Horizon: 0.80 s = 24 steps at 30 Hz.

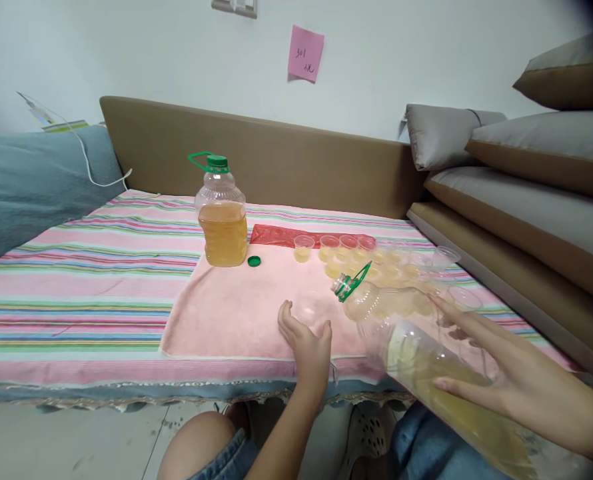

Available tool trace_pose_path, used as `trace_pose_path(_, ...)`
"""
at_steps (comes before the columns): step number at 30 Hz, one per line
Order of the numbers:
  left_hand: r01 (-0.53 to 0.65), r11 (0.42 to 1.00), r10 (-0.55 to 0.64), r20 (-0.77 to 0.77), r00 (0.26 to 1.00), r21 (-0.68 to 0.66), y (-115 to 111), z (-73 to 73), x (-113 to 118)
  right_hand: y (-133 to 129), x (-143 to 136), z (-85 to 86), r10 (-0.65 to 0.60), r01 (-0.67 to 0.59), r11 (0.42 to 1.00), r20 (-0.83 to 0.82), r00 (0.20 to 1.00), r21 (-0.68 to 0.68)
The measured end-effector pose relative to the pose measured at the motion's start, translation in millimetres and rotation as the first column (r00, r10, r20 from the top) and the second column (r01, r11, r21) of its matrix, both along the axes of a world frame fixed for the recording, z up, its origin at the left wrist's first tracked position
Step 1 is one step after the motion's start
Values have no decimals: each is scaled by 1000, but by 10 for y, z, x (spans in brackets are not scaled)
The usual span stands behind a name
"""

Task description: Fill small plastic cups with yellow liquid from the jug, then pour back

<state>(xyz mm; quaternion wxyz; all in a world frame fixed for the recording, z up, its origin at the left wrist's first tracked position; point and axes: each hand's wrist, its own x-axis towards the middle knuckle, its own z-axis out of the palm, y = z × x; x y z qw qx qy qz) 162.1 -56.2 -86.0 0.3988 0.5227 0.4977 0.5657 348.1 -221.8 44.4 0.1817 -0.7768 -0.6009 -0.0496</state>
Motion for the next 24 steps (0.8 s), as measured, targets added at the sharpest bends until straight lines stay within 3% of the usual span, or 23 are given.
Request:
trace_pose_path(2,32,998,-27,-89,996,53,119,-19,-23,-11,34,-5,43,-40,994,25,999,-97)
trace_pose_path(6,111,993,-108,-64,992,42,234,-61,-29,-6,27,43,68,-55,986,80,994,-156)
trace_pose_path(14,170,985,-169,32,985,-34,219,-4,-53,66,-26,147,75,-57,987,115,991,-152)
trace_pose_path(24,181,982,-179,55,982,-47,222,16,-88,103,-18,124,109,-79,985,200,974,-154)
